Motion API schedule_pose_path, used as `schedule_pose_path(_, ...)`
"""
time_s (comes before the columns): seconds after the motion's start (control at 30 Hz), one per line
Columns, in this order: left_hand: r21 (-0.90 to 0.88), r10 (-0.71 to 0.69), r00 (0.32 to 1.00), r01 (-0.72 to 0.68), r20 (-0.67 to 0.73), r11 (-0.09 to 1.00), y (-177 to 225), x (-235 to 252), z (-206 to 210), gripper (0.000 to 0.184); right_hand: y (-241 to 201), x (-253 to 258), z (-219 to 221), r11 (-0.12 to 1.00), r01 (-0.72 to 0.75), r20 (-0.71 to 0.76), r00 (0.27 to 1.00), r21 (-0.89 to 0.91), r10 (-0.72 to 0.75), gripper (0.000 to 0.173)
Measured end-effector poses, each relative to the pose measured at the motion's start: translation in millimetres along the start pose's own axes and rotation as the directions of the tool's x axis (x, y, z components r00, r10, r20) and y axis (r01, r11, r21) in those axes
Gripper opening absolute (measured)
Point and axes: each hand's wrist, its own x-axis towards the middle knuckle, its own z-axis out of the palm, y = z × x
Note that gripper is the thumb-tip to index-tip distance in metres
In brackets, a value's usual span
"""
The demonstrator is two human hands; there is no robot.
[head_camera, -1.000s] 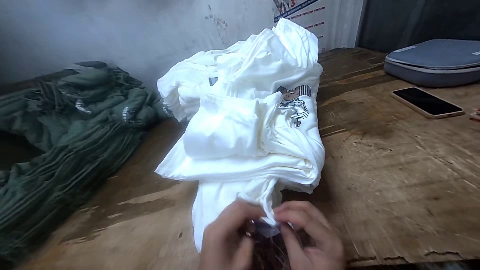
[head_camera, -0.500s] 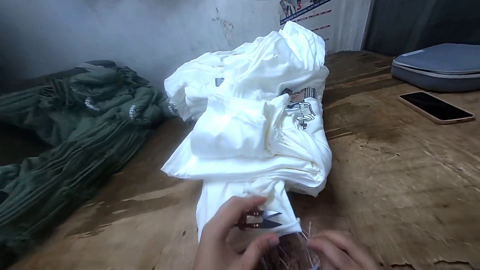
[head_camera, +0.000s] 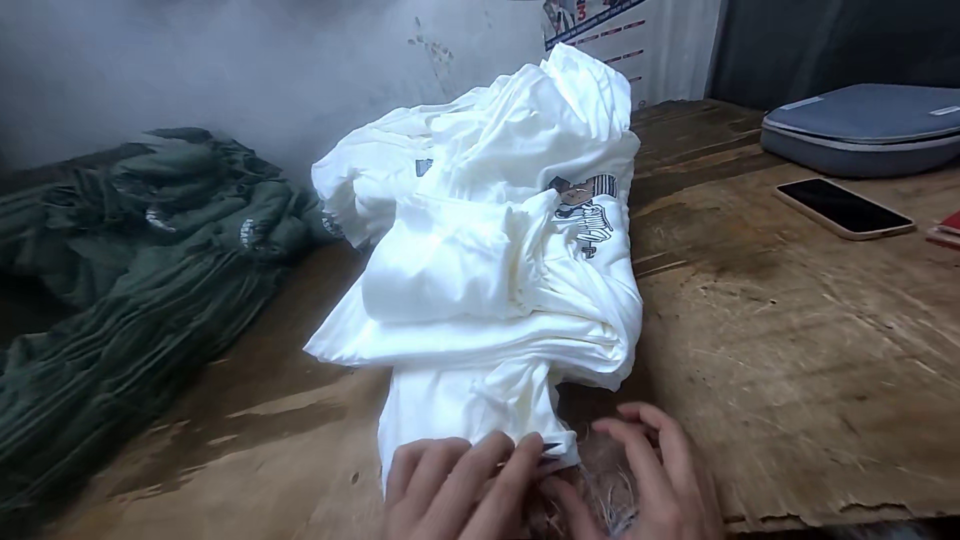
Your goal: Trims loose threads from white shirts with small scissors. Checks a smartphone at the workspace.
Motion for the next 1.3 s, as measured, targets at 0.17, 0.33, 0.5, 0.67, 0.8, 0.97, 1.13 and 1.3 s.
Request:
schedule_pose_path(0.17,0.085,0.113,0.994,-0.112,-0.002,0.99,3.4,-1.6,-7.1,0.013,0.3,6.2,4.2,0.991,0.133,-0.061,0.989,0.001,-0.132,0.013)
schedule_pose_path(0.33,0.12,0.276,0.958,-0.284,0.081,0.951,7.8,5.1,2.3,0.019,7.3,-6.8,-6.5,0.98,0.16,-0.083,0.985,0.119,-0.151,0.013)
schedule_pose_path(0.5,-0.078,0.094,0.99,-0.086,0.105,0.993,-3.4,15.1,18.1,0.013,10.4,-1.8,-14.1,0.99,0.131,0.127,0.982,0.051,-0.137,0.013)
schedule_pose_path(0.67,-0.347,0.049,0.962,0.05,0.27,0.937,-44.0,28.4,9.9,0.015,11.2,11.8,-16.4,0.973,0.185,0.385,0.895,0.141,-0.226,0.017)
schedule_pose_path(0.8,-0.341,0.031,0.975,0.046,0.219,0.939,-97.4,42.8,-18.1,0.028,3.9,27.6,-0.1,0.971,0.073,0.188,0.975,0.226,-0.117,0.022)
schedule_pose_path(0.97,-0.231,-0.097,0.976,0.142,0.192,0.963,-93.1,48.0,-10.8,0.019,-7.6,38.9,44.6,0.973,0.222,-0.056,0.974,0.06,-0.219,0.027)
schedule_pose_path(1.13,0.151,-0.219,0.964,0.197,0.15,0.969,-58.8,37.7,-6.9,0.014,3.4,36.1,48.0,0.97,0.205,-0.085,0.977,0.129,-0.195,0.014)
schedule_pose_path(1.3,-0.109,-0.072,0.972,0.099,0.223,0.989,-48.1,12.6,13.6,0.017,8.7,28.2,15.9,0.94,0.102,0.035,0.992,0.327,-0.12,0.01)
